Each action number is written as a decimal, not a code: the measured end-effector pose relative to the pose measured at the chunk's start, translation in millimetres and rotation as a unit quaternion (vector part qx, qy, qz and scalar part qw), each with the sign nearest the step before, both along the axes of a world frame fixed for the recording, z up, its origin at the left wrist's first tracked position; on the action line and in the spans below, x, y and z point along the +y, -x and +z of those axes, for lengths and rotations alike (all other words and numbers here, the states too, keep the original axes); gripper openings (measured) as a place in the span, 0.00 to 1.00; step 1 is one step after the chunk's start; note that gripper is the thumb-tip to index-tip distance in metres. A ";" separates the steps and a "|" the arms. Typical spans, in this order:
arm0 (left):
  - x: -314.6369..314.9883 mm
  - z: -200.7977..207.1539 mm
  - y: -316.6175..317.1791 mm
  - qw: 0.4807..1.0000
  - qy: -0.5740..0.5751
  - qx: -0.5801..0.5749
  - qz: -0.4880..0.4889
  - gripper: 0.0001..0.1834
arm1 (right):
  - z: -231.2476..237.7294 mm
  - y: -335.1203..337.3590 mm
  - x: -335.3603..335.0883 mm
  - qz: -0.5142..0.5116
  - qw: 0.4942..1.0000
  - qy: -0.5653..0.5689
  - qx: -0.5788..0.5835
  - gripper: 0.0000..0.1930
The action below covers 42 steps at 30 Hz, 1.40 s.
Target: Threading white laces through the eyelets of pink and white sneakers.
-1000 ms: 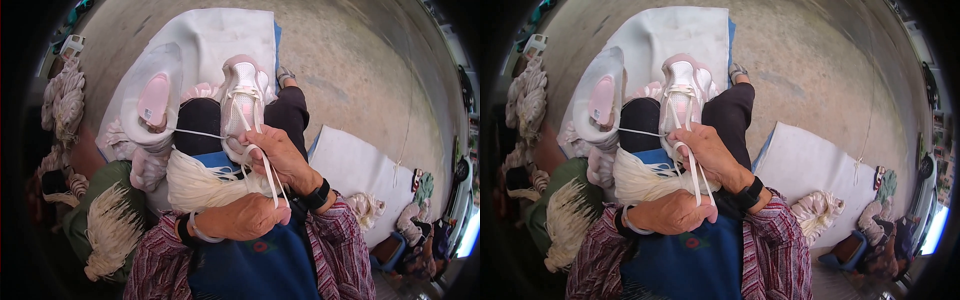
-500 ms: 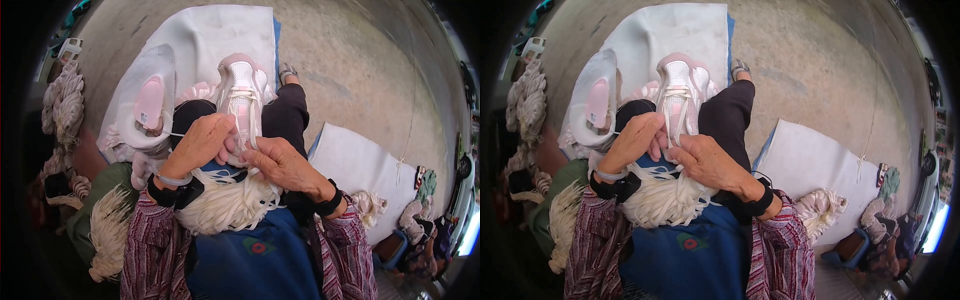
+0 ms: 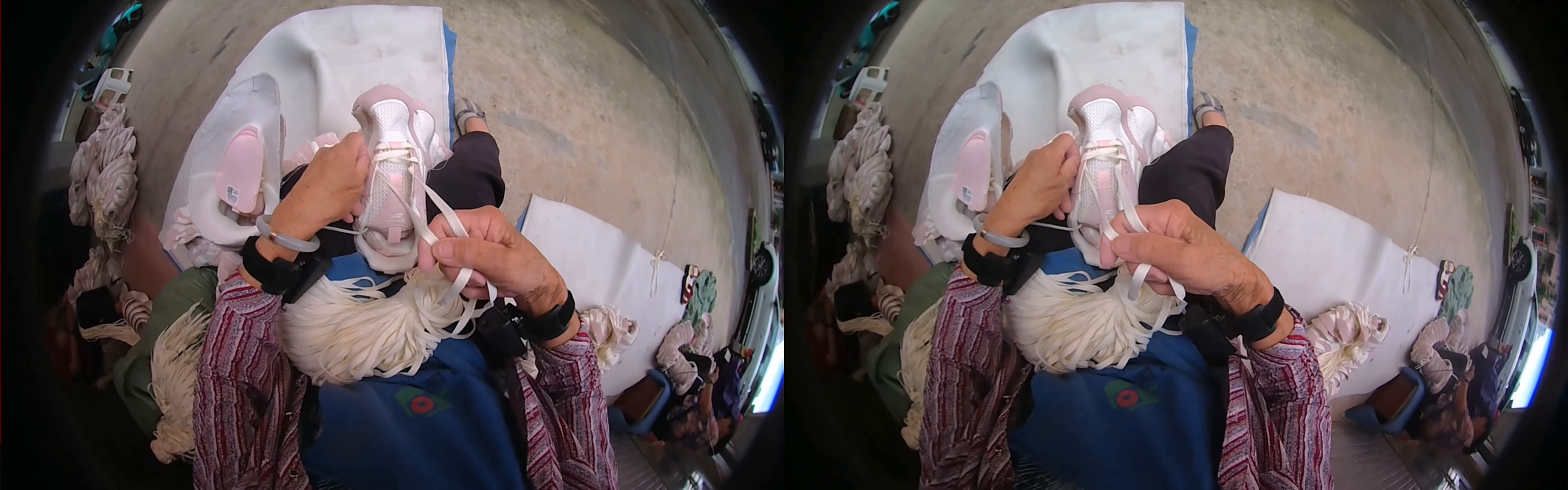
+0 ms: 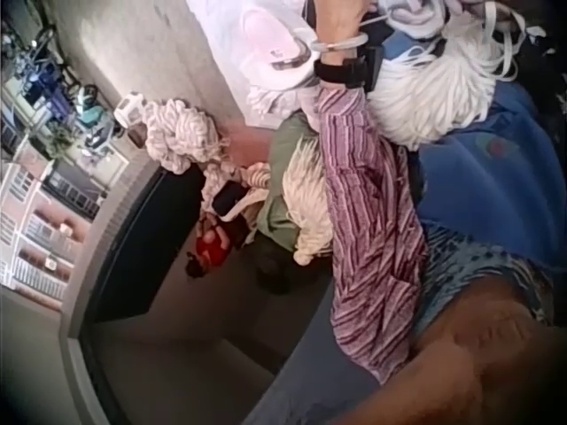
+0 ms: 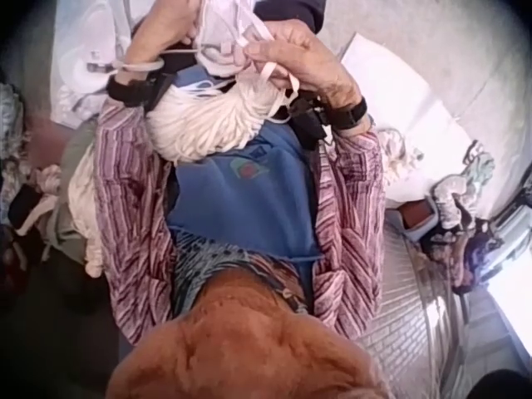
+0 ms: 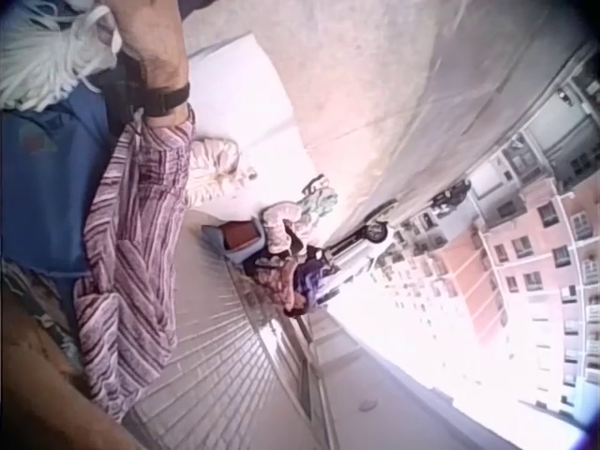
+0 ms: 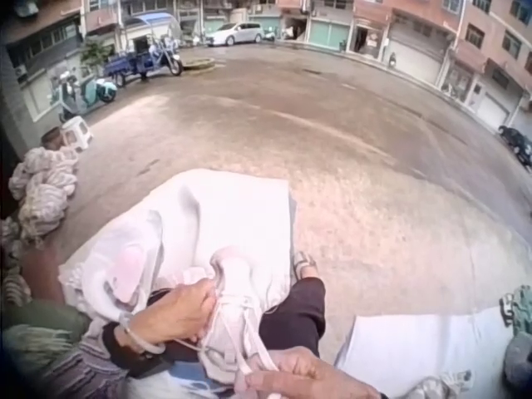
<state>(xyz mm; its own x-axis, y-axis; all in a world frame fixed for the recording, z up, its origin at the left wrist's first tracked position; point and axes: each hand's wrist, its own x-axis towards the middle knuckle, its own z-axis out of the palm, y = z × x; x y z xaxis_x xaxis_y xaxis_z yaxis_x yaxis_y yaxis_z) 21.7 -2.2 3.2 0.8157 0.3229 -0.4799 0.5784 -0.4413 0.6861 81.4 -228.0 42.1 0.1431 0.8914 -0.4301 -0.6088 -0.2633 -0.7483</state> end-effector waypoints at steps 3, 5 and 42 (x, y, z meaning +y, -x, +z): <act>-1.9 -0.2 8.8 0.998 -0.025 -0.054 0.015 0.15 | -1.1 4.9 4.2 -0.003 1.000 -0.003 -0.024 0.13; -3.8 4.1 14.7 0.995 -0.044 -0.092 0.013 0.18 | -4.5 14.3 11.1 -0.005 0.987 -0.001 -0.161 0.14; -27.8 9.8 85.5 0.955 0.267 -0.056 0.114 0.19 | -73.5 -32.1 60.5 -0.064 0.790 0.159 -0.589 0.19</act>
<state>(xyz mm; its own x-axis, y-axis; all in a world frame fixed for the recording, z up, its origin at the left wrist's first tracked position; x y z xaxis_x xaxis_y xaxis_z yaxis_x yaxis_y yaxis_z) -63.8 -30.0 13.0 0.8098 0.2312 -0.5392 0.5270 0.1173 0.8417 113.5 -167.5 -31.5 0.6913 0.7106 -0.1312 0.4232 -0.5453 -0.7236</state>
